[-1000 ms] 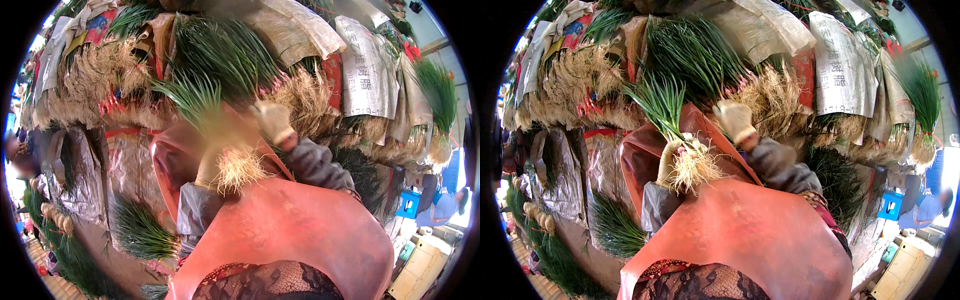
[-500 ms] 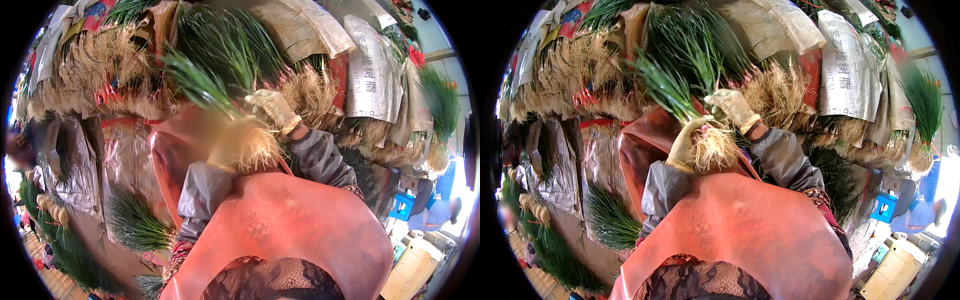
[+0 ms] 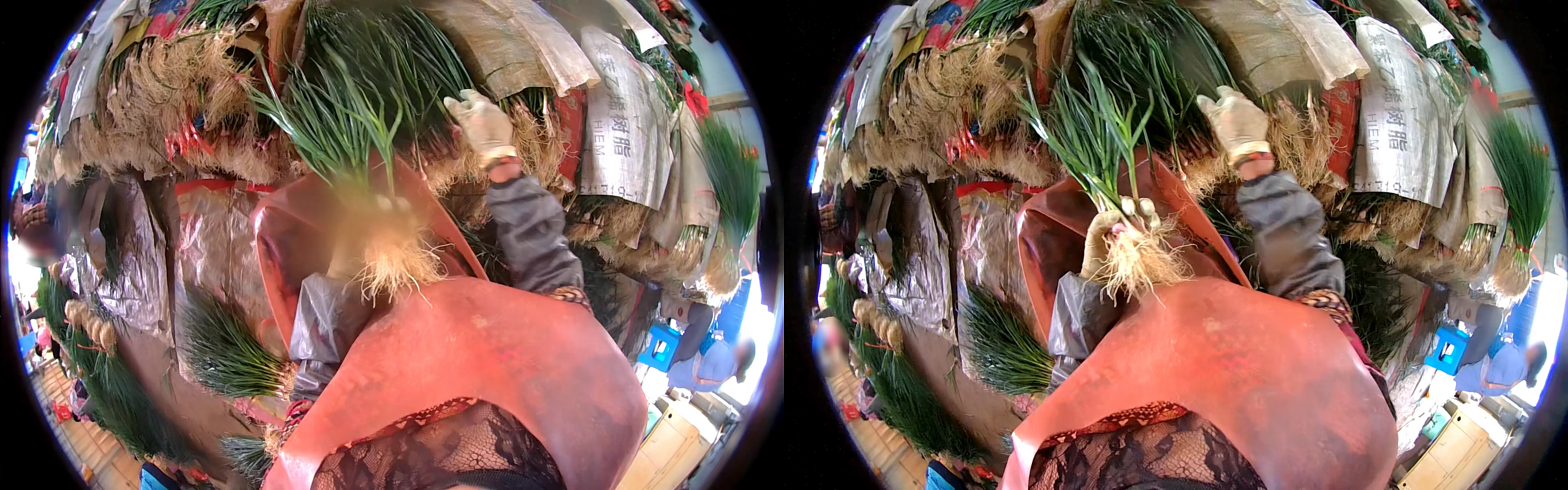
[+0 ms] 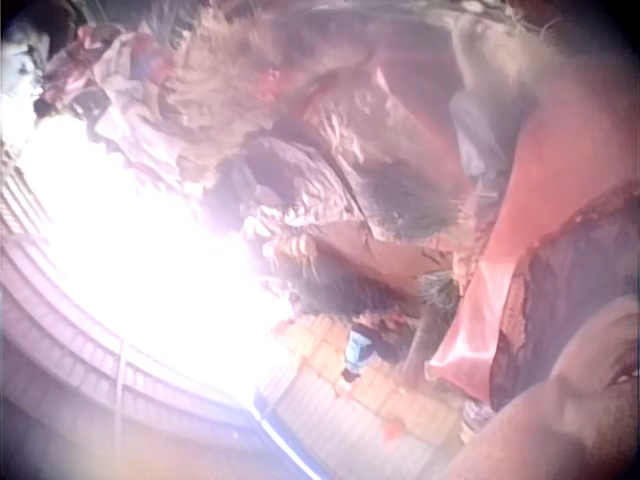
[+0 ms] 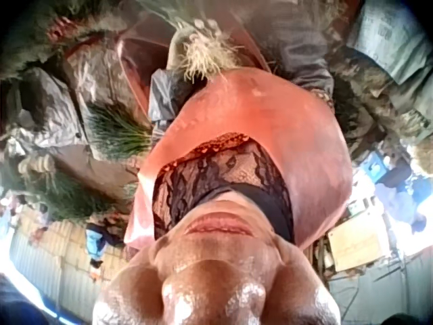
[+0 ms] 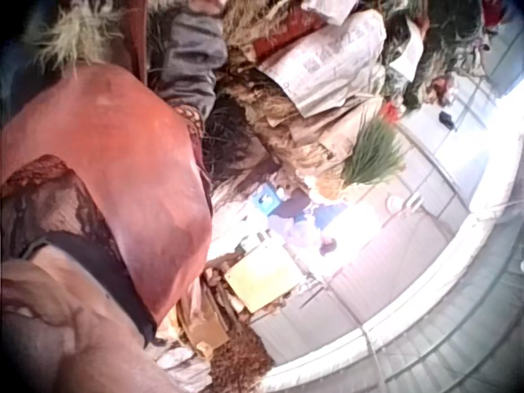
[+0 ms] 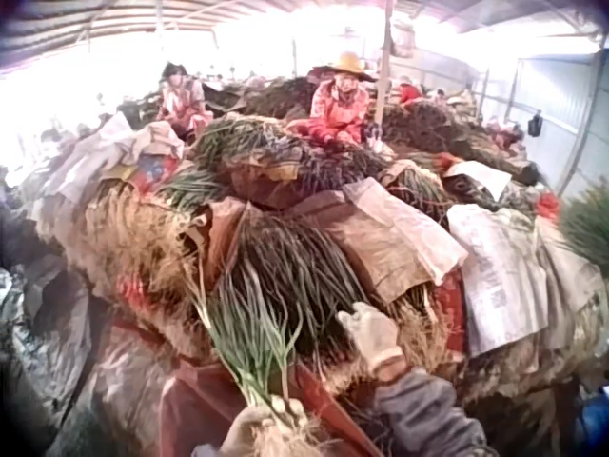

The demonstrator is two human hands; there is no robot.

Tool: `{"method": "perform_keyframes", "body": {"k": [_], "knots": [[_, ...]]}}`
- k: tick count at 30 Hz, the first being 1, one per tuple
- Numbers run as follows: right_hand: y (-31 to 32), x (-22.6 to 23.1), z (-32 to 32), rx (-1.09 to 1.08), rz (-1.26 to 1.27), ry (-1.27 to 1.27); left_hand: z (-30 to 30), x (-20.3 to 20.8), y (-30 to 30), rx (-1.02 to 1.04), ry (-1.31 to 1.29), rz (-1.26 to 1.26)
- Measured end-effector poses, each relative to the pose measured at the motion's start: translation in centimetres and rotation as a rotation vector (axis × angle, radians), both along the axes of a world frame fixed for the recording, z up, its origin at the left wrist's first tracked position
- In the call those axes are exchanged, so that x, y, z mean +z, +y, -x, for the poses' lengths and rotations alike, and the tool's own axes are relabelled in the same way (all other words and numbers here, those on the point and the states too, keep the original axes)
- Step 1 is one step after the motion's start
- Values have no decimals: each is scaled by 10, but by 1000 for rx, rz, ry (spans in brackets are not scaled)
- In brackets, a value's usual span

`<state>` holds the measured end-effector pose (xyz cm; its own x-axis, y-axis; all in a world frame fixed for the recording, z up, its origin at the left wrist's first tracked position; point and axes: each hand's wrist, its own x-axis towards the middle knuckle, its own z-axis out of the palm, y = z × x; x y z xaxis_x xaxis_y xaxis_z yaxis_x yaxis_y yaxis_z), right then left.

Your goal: The person processes scallions by hand, bundling them together and cleaning the roots while seated in a warehouse environment with other workers.

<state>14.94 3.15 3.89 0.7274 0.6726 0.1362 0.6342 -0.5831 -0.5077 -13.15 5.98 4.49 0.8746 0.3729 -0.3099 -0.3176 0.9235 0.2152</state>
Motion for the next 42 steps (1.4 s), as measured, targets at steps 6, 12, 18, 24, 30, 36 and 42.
{"method": "perform_keyframes", "body": {"k": [6,12,18,24,30,36,42], "knots": [[-7,33,113,387,-329,1248,3,-16,3,-233,259,-66],[-176,13,28,23,24,855,4,27,12,-157,192,-211],[-151,-10,59,443,758,-51,16,-1,9,-116,152,6],[37,-40,65,306,259,-120,2,19,9,-128,247,-62],[8,9,91,302,-234,1280,1,0,14,-65,434,-28],[-5,-11,116,486,-400,-65,-3,-4,8,-82,312,112],[6,8,81,112,-615,1187,2,20,-7,4,57,-113]]}}
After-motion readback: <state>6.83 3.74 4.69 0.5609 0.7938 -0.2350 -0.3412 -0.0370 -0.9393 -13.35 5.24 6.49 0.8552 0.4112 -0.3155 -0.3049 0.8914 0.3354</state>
